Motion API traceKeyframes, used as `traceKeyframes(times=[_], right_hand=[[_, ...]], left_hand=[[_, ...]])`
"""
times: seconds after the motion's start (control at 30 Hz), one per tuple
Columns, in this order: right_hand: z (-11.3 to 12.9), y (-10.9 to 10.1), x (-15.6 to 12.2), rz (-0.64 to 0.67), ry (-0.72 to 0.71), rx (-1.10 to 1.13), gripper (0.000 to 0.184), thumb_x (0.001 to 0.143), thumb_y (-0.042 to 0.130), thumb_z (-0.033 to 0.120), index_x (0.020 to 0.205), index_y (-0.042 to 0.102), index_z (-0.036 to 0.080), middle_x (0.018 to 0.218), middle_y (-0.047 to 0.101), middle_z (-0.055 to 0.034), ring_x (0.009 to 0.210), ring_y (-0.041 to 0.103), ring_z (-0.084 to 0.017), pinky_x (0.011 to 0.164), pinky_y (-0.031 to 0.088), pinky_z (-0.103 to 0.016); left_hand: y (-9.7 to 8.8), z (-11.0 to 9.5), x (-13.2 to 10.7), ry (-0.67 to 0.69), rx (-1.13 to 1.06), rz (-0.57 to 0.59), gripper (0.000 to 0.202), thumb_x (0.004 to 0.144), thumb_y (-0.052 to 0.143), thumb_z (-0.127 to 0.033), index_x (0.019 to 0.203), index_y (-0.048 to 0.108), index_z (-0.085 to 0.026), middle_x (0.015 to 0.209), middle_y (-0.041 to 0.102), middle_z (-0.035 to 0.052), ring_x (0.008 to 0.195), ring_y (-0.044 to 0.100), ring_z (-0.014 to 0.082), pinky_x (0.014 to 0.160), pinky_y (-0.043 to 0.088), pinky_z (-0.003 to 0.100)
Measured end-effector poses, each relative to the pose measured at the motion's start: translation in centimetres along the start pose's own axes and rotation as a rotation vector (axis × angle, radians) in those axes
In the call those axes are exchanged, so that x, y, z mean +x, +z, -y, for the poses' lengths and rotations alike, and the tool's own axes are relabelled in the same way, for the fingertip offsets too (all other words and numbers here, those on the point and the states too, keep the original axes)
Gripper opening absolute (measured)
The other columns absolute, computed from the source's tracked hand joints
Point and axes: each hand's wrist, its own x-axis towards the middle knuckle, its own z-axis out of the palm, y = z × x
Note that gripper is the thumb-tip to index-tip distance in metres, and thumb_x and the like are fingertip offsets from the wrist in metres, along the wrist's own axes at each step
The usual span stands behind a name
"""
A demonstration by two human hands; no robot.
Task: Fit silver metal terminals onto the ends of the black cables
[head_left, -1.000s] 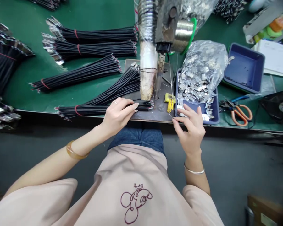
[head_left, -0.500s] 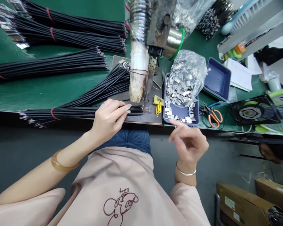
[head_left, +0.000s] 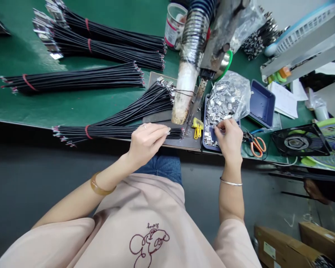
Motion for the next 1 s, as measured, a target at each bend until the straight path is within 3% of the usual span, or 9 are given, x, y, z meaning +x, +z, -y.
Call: traceKeyframes(times=[0.23, 0.43, 0.6, 0.73, 0.83, 1.0], right_hand=[[1.0, -0.4, -0.3, 0.036, 0.009, -0.192, 0.009, 0.086, 0.051, 0.017, 0.078, 0.054, 0.020, 0.083, 0.060, -0.0058, 0.069, 0.045, -0.017, 0.064, 0.026, -0.031], [1.0, -0.9, -0.4, 0.079, -0.010, -0.299, 0.010, 0.086, 0.049, 0.012, 0.081, 0.056, 0.018, 0.080, 0.061, -0.0058, 0.067, 0.045, -0.016, 0.063, 0.025, -0.030], [1.1, -1.7, -1.3, 0.136, -0.121, -0.370, 0.014, 0.091, 0.048, 0.013, 0.081, 0.056, 0.019, 0.080, 0.063, -0.0064, 0.069, 0.050, -0.016, 0.062, 0.025, -0.030], [1.2, -1.8, -1.0, 0.168, -0.111, -0.384, 0.014, 0.089, 0.048, 0.010, 0.080, 0.054, 0.019, 0.079, 0.063, -0.0062, 0.067, 0.050, -0.016, 0.059, 0.024, -0.030], [0.9, -1.5, -0.9, 0.094, -0.065, -0.205, 0.014, 0.087, 0.051, 0.011, 0.077, 0.052, 0.020, 0.077, 0.060, -0.0030, 0.067, 0.052, -0.016, 0.061, 0.031, -0.029], [1.7, -2.2, -3.6, -0.125, 0.104, 0.446, 0.015, 0.086, 0.063, 0.021, 0.075, 0.053, 0.021, 0.087, 0.066, -0.0008, 0.070, 0.064, -0.013, 0.065, 0.052, -0.027]], left_hand=[[0.1, 0.3, 0.0, 0.046, 0.044, 0.001, 0.021, 0.099, 0.055, -0.018, 0.088, 0.074, -0.019, 0.092, 0.077, 0.0057, 0.081, 0.069, 0.0165, 0.075, 0.053, 0.031], [-0.5, -0.9, 0.3, 0.146, 0.106, -0.103, 0.014, 0.095, 0.057, -0.012, 0.088, 0.068, -0.017, 0.089, 0.073, 0.0082, 0.088, 0.063, 0.0218, 0.080, 0.049, 0.037], [-1.1, -1.3, 0.1, 0.222, 0.133, 0.018, 0.015, 0.094, 0.053, -0.008, 0.088, 0.065, -0.013, 0.085, 0.069, 0.0099, 0.080, 0.057, 0.0214, 0.073, 0.048, 0.034], [-0.9, -0.9, 0.5, 0.246, 0.242, 0.074, 0.019, 0.093, 0.053, -0.006, 0.081, 0.065, -0.015, 0.080, 0.066, 0.0078, 0.076, 0.052, 0.0214, 0.071, 0.046, 0.033], [-0.5, -1.0, 1.1, 0.241, 0.381, 0.073, 0.021, 0.092, 0.056, -0.009, 0.073, 0.062, -0.017, 0.072, 0.062, 0.0067, 0.071, 0.049, 0.0223, 0.066, 0.044, 0.034], [-0.5, -1.6, 1.7, 0.221, 0.354, 0.122, 0.023, 0.092, 0.053, -0.011, 0.072, 0.061, -0.018, 0.069, 0.060, 0.0055, 0.071, 0.052, 0.0222, 0.066, 0.045, 0.033]])
